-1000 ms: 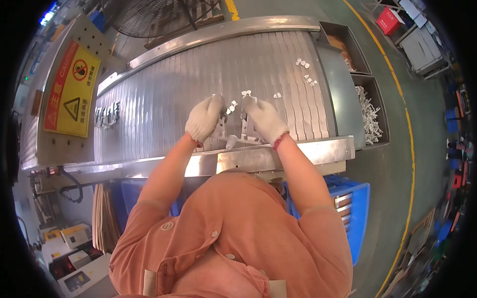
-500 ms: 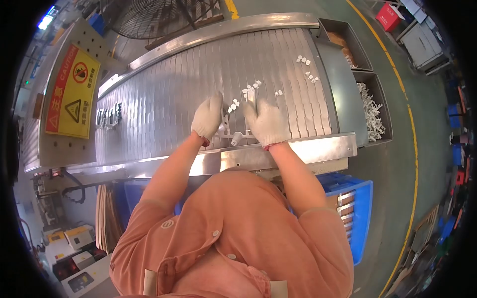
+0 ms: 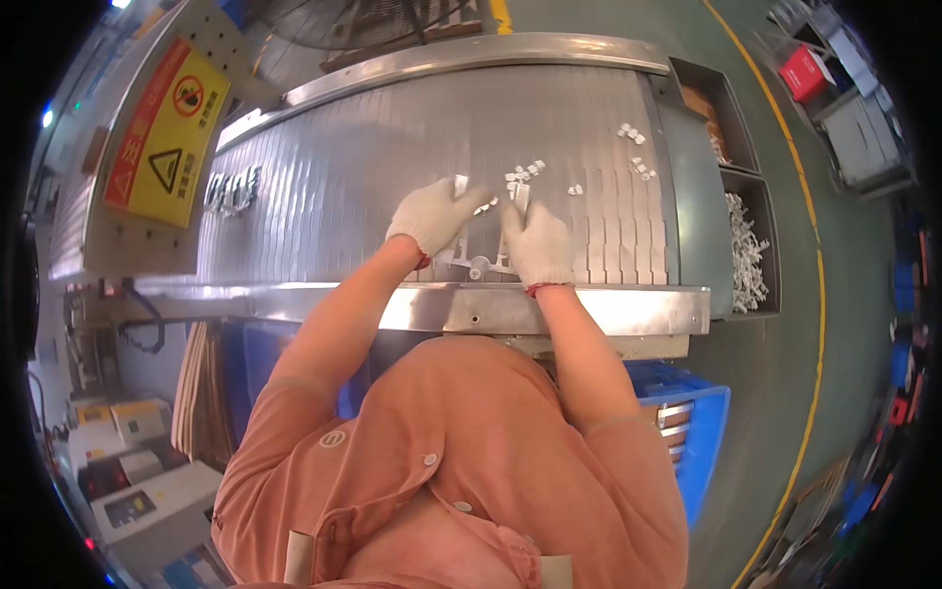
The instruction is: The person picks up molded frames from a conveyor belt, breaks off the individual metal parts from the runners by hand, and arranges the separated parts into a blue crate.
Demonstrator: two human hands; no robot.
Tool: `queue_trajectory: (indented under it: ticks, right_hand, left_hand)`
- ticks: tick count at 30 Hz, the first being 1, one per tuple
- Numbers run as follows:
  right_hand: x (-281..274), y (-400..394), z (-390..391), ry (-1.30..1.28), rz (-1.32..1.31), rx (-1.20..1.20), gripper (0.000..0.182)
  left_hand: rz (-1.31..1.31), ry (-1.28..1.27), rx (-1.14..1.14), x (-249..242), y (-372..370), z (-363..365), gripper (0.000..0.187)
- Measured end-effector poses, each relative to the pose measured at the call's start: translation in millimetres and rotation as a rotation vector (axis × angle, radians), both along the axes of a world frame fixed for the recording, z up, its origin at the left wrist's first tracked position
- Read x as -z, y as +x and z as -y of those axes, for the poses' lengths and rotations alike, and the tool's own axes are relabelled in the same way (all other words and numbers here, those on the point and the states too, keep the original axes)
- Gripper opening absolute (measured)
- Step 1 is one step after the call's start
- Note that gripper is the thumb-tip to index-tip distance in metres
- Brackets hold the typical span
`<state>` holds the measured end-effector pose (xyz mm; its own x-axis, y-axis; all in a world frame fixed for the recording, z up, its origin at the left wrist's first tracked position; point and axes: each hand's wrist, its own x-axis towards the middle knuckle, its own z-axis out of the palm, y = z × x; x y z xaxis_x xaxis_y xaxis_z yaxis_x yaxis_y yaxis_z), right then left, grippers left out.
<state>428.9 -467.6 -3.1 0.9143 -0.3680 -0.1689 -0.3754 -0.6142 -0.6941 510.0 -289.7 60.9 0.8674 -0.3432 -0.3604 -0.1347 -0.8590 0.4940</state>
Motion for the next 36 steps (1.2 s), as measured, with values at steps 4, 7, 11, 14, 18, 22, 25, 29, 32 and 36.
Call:
queue_trajectory:
  ticks: [4, 7, 11, 14, 18, 22, 25, 29, 32, 36]
  right_hand:
    - [3.4, -0.8, 3.5, 0.140, 0.074, -0.095, 0.067]
    - [48.4, 11.3, 13.3, 0.435, 0.124, -0.164, 0.061]
    - [9.6, 15.6, -5.0, 0.205, 0.038, -0.394, 0.057]
    - [-1.4, 23.4, 4.7, -0.426, 0.049, -0.547, 0.053]
    - [4.9, 34.6, 71.2, 0.463, 0.032, -0.178, 0.053]
    - [-3.6, 23.1, 97.0, 0.705, -0.009, -0.002, 0.056]
    - [1.2, 8.6, 68.7, 0.808, -0.015, 0.097, 0.061]
    - [-6.4, -15.6, -11.8, 0.833, -0.098, 0.156, 0.067]
    - [-12.1, -17.8, -63.3, 0.727, -0.198, 0.105, 0.065]
    - [-31.9, -22.2, -121.6, 0.651, -0.151, 0.017, 0.055]
  left_hand:
    - [-0.077, -0.061, -0.018, 0.4, -12.3, -15.9, 0.082]
    - [-0.192, -0.255, -0.133, -24.1, -24.8, -28.9, 0.085]
    - [-0.171, -0.075, 0.024, -57.3, -43.4, -50.2, 0.085]
    - [-0.082, 0.020, -0.064, -58.8, -68.8, -102.0, 0.083]
    - [-0.102, -0.288, -0.632, -62.6, -119.0, -206.8, 0.067]
    - [0.008, -0.295, -1.042, 0.5, -183.3, -313.2, 0.061]
    - [-0.096, -0.062, -1.250, 80.5, -229.5, -386.9, 0.069]
    - [-0.258, -0.181, -1.369, 146.0, -278.4, -438.4, 0.061]
    - [-0.257, -0.390, -1.499, 186.1, -282.5, -445.4, 0.059]
    - [-0.290, -0.534, -1.593, 217.9, -251.3, -439.3, 0.062]
